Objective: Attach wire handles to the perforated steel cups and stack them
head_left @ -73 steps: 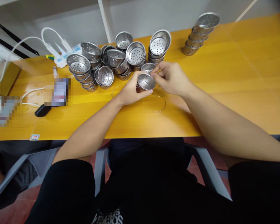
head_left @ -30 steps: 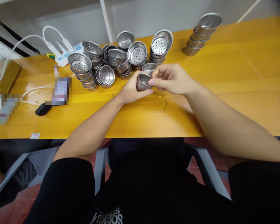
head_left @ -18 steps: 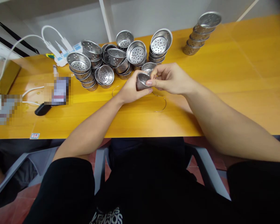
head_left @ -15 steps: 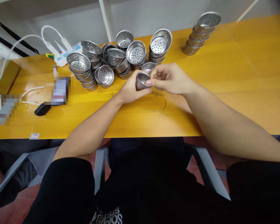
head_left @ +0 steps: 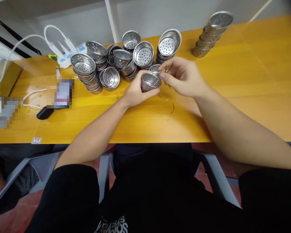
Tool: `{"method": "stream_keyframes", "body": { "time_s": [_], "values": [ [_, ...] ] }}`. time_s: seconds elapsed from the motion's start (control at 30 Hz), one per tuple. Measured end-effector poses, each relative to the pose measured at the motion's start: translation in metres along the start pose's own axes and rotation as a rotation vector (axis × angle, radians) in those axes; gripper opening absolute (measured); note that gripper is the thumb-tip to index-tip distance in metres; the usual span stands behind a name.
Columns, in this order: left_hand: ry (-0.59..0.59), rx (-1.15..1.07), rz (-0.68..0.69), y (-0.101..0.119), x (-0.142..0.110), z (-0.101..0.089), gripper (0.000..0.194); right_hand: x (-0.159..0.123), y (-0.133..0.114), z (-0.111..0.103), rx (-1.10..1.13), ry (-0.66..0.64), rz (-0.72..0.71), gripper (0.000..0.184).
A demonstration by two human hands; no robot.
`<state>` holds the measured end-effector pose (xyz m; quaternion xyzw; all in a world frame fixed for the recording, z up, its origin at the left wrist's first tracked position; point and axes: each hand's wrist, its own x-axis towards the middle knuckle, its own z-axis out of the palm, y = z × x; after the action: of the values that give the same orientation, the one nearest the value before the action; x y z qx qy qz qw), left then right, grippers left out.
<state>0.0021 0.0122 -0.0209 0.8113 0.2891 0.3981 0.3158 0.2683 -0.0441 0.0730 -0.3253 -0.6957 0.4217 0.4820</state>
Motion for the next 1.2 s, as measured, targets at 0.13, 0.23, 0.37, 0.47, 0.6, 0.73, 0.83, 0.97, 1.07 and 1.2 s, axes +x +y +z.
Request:
{"method": "stream_keyframes", "body": {
  "time_s": [0.13,0.23,0.37,0.47,0.6,0.73,0.83,0.97,1.07,1.2],
  "values": [
    [0.036,0.006,-0.025,-0.003,0.001,-0.003,0.11,-0.001,0.007,-0.005,-0.228,0.024,-0.111,0.036],
    [0.067,0.011,-0.033,-0.003,0.002,-0.004,0.112,0.0,0.011,-0.01,-0.378,0.004,-0.217,0.024],
    [0.088,0.022,-0.034,-0.001,0.001,-0.004,0.111,-0.001,0.014,-0.012,-0.432,-0.07,-0.206,0.018],
    [0.072,0.032,-0.024,0.002,0.0,-0.003,0.11,-0.002,0.015,-0.008,-0.412,-0.097,-0.141,0.021],
    [0.048,0.031,0.011,0.003,-0.001,-0.002,0.109,-0.001,0.016,-0.002,-0.368,-0.172,-0.11,0.032],
    [0.061,0.017,0.015,0.002,-0.001,-0.002,0.112,-0.001,0.015,0.003,-0.316,-0.192,-0.089,0.046],
    [0.079,0.005,-0.035,0.002,0.0,-0.001,0.113,-0.003,0.013,0.002,-0.268,-0.137,-0.075,0.048],
    [0.081,-0.069,-0.064,-0.001,0.001,0.002,0.116,-0.002,0.016,-0.009,-0.259,-0.09,-0.104,0.048],
    [0.071,-0.063,-0.128,-0.008,0.002,0.002,0.113,0.001,0.025,-0.021,-0.322,-0.049,-0.167,0.056],
    [0.104,-0.083,-0.207,-0.02,0.003,0.002,0.105,0.006,0.039,-0.034,-0.378,0.065,-0.168,0.056]
  ]
}}
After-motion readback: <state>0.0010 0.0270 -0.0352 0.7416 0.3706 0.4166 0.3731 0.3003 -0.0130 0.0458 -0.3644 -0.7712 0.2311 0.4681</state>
